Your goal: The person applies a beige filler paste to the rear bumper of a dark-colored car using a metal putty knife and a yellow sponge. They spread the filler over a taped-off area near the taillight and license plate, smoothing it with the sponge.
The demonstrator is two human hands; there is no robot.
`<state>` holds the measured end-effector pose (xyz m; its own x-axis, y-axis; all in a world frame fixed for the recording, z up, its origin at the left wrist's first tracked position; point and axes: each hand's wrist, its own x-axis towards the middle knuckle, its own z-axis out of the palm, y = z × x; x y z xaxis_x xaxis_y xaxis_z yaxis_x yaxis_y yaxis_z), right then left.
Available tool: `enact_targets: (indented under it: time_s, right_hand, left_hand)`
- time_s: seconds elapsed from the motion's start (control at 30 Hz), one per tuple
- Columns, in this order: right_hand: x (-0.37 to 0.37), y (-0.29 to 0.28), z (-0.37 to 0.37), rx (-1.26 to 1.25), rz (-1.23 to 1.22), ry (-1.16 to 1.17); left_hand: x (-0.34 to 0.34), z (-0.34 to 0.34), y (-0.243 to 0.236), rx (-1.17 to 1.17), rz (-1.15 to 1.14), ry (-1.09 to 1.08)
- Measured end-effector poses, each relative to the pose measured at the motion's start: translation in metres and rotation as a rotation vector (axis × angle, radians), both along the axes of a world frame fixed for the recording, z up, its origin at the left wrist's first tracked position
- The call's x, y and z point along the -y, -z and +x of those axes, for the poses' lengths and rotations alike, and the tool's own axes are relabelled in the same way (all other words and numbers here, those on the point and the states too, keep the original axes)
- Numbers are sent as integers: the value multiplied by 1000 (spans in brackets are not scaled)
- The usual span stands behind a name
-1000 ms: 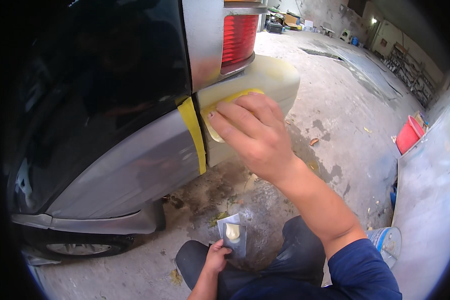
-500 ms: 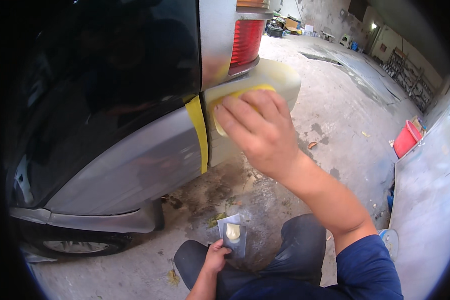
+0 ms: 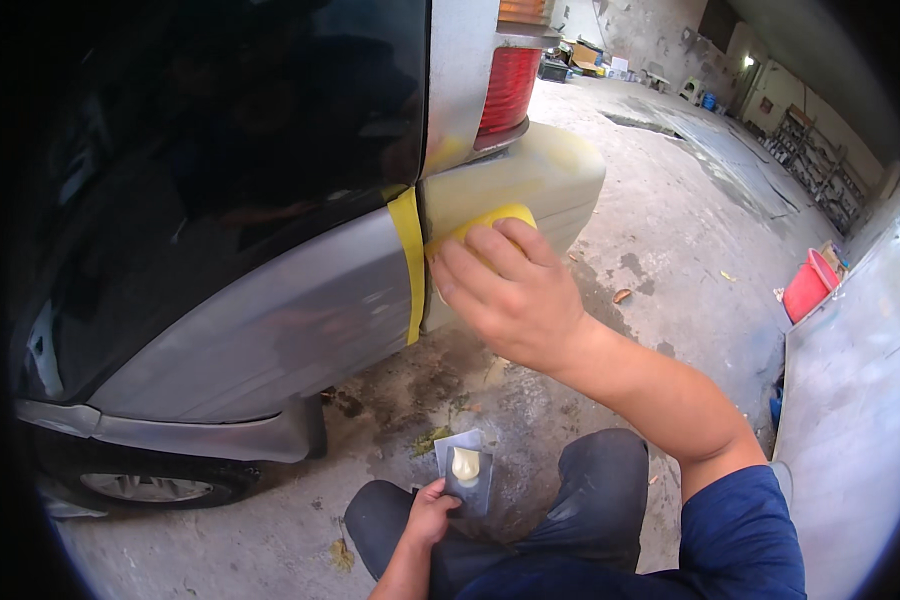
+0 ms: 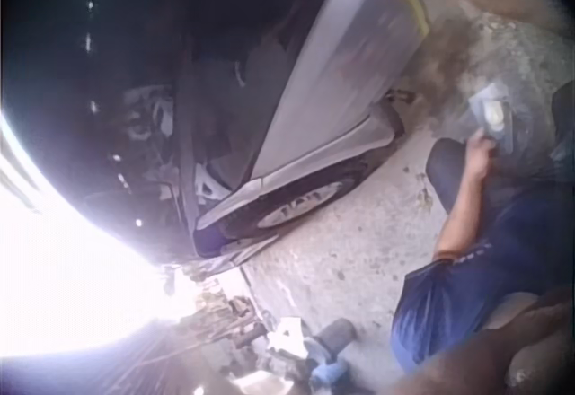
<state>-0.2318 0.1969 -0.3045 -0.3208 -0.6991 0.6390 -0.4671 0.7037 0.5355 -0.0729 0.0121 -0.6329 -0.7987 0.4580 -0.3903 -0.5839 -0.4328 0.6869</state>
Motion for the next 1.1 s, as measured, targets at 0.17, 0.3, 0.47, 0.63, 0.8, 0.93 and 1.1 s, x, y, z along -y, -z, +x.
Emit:
enact_targets:
  time_s: [0.17, 0.3, 0.47, 0.63, 0.8, 0.93, 1.1]
  right_hand:
    - [-6, -8, 4, 23, -89, -46]
    - [-6, -37, -20, -107, -164, -74]
    - [0, -36, -23, -94, -102, -78]
    - [3, -6, 0, 35, -72, -7]
    - [-7, 22, -7, 2, -110, -73]
    - [-14, 20, 0, 85, -184, -133]
    - [-11, -16, -13, 87, -398, -141]
  left_hand:
    - [0, 3, -1, 22, -25, 5]
    - [0, 3, 5, 2, -3, 8]
    - [0, 4, 2, 5, -8, -6]
    - [3, 4, 2, -10, -10, 3]
    - [-1, 3, 3, -9, -31, 12]
    - [-1, 6, 4, -10, -41, 6]
    - [0, 4, 1, -16, -45, 10]
